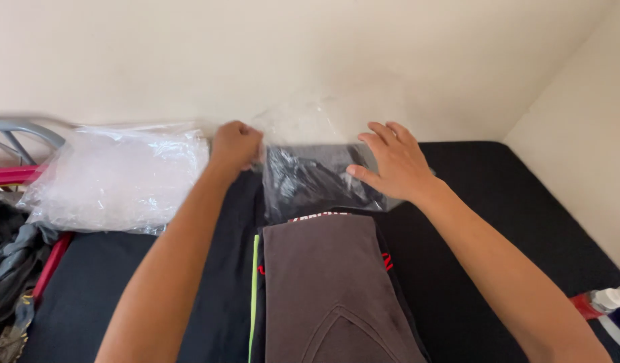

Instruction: The person is packing folded clothes into clear plastic bags at a laundry station.

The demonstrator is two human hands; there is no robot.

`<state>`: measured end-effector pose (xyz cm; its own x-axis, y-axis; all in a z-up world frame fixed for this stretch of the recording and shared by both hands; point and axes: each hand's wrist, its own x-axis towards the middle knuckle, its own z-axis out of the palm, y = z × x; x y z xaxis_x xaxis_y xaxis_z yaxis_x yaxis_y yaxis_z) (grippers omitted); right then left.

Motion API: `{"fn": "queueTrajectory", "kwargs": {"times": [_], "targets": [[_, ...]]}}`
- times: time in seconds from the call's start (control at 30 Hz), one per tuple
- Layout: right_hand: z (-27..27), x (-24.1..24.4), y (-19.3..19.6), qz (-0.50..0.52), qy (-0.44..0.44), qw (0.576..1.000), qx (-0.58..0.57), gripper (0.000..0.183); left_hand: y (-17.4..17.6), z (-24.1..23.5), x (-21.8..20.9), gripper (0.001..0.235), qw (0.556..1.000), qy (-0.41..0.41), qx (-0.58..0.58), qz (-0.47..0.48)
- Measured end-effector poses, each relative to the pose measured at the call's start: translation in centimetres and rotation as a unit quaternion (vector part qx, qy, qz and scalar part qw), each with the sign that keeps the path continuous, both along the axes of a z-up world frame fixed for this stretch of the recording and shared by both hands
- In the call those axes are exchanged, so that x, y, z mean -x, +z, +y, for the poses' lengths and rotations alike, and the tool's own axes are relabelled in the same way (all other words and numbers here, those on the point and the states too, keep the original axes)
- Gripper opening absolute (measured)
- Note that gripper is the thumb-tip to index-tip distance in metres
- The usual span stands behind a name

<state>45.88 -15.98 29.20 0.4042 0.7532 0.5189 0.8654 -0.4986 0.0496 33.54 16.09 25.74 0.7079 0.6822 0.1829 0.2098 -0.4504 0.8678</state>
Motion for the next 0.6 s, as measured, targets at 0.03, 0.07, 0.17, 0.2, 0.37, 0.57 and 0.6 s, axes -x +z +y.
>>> {"fn": "queueTrajectory", "kwargs": {"times": [0.03, 0.07, 0.17, 0.2, 0.37, 0.57, 0.6], "targets": [[0.2, -0.4, -0.9, 0.036, -0.002, 0.999, 0.024, 0.077, 0.7, 0.5, 0.3, 0.022, 0.995, -0.025, 0.097, -0.030], [0.4, -1.0, -1.5, 0.070, -0.004, 0.996, 0.047, 0.079, 1.7, 1.1, 0.5, 0.020, 0.978, -0.050, 0.192, -0.062], [0.8, -1.9, -4.3, 0.105, 0.011, 0.994, -0.032, 0.080, 4.4, 0.5, 2.6, 0.021, 0.947, -0.101, 0.290, -0.098], [1.3, -0.3, -3.9, 0.105, 0.013, 0.994, -0.032, 0.080, 4.3, 0.0, 2.7, 0.021, 0.947, -0.099, 0.290, -0.098], [4.4, 9.2, -1.2, 0.326, 0.105, 0.937, -0.073, 0.059, 3.6, -3.7, 1.3, 0.020, 0.926, -0.079, 0.311, -0.200], [9.6, 11.5, -1.2, 0.201, 0.055, 0.972, -0.106, 0.032, 5.8, -6.3, 1.4, 0.026, 0.863, -0.087, 0.406, -0.287], [9.7, 10.1, -1.4, 0.201, 0.057, 0.972, -0.107, 0.032, 6.5, -6.0, 2.5, 0.026, 0.864, -0.085, 0.404, -0.289]]}}
